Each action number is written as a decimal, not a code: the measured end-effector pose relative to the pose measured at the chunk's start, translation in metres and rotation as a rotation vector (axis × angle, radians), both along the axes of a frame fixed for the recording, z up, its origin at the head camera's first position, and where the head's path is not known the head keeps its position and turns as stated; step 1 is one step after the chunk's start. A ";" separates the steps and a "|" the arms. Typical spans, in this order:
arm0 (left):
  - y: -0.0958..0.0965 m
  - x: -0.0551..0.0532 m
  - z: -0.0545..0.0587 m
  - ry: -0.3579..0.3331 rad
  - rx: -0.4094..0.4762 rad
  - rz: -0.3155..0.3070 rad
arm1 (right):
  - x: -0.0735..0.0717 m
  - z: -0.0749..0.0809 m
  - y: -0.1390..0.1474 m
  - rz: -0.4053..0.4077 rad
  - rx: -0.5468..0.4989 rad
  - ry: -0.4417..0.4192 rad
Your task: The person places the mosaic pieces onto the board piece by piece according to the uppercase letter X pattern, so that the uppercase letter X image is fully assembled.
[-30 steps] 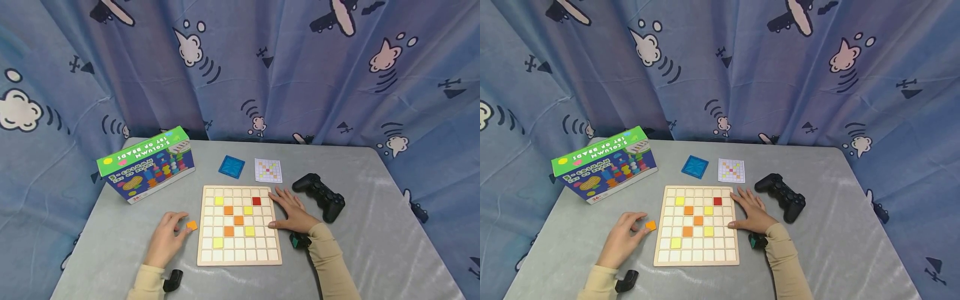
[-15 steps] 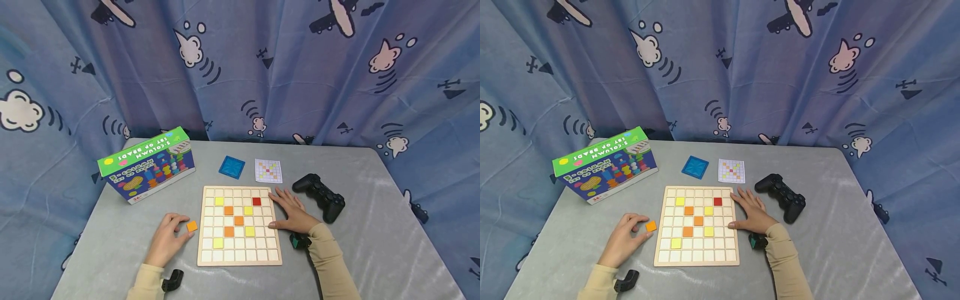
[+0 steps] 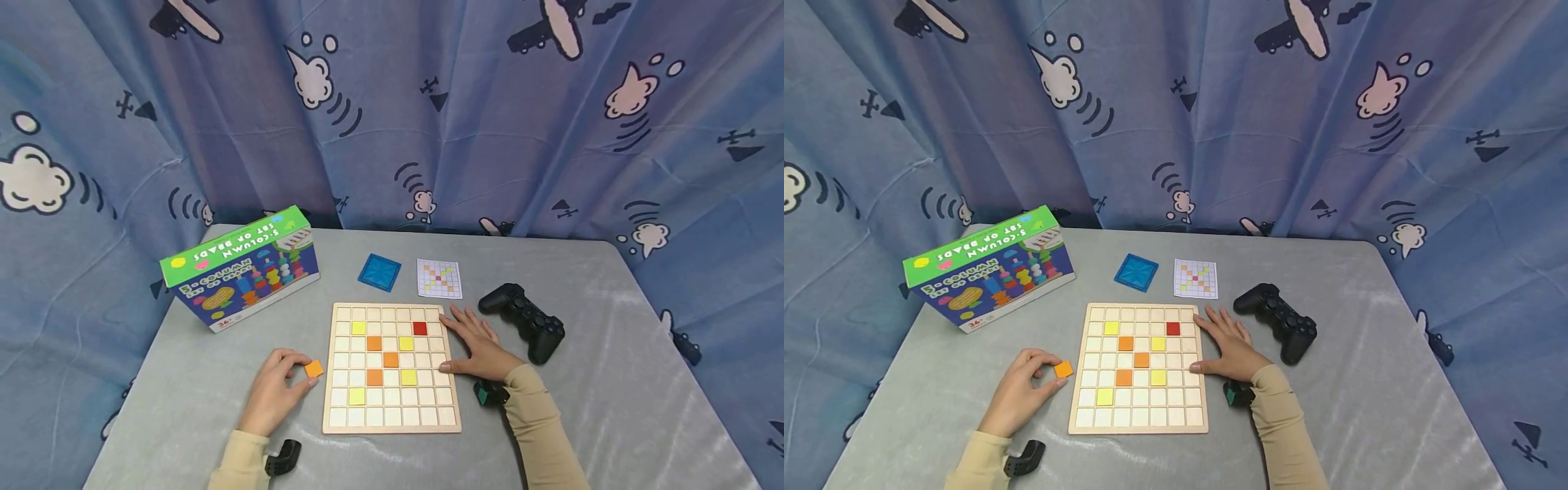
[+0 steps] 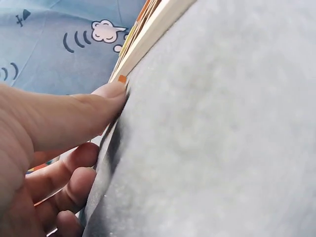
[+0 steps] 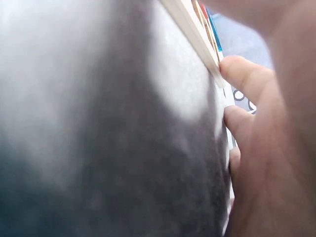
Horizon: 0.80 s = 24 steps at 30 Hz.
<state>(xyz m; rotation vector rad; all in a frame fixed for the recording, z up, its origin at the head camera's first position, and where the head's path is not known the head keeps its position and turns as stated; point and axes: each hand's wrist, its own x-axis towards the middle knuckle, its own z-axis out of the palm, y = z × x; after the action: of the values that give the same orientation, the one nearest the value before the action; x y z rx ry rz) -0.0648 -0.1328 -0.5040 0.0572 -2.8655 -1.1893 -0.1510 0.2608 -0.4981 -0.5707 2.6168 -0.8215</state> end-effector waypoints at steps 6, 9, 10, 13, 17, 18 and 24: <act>0.002 0.002 0.005 0.020 0.006 0.003 | 0.000 0.000 0.000 0.002 -0.014 0.011; 0.006 0.003 0.010 0.026 0.010 0.002 | 0.000 0.000 -0.001 0.000 -0.013 0.011; 0.008 0.004 0.012 0.030 0.010 -0.001 | 0.000 0.000 -0.001 -0.001 -0.009 0.010; 0.016 0.005 0.019 0.051 0.013 -0.022 | 0.000 0.001 -0.001 -0.001 -0.006 0.011; 0.031 0.007 0.031 0.087 0.031 -0.098 | 0.001 0.001 -0.001 -0.001 0.001 0.008; 0.035 0.007 0.033 0.092 0.033 -0.122 | 0.001 0.001 0.000 0.000 0.001 0.007; 0.060 0.003 0.042 0.138 0.021 -0.263 | 0.001 0.003 -0.002 -0.006 -0.016 0.000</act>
<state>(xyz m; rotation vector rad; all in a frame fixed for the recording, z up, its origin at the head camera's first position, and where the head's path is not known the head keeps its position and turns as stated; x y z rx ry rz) -0.0617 -0.0724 -0.4616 -0.3975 -2.8023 -1.2076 -0.1497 0.2588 -0.4947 -0.5678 2.6152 -0.8446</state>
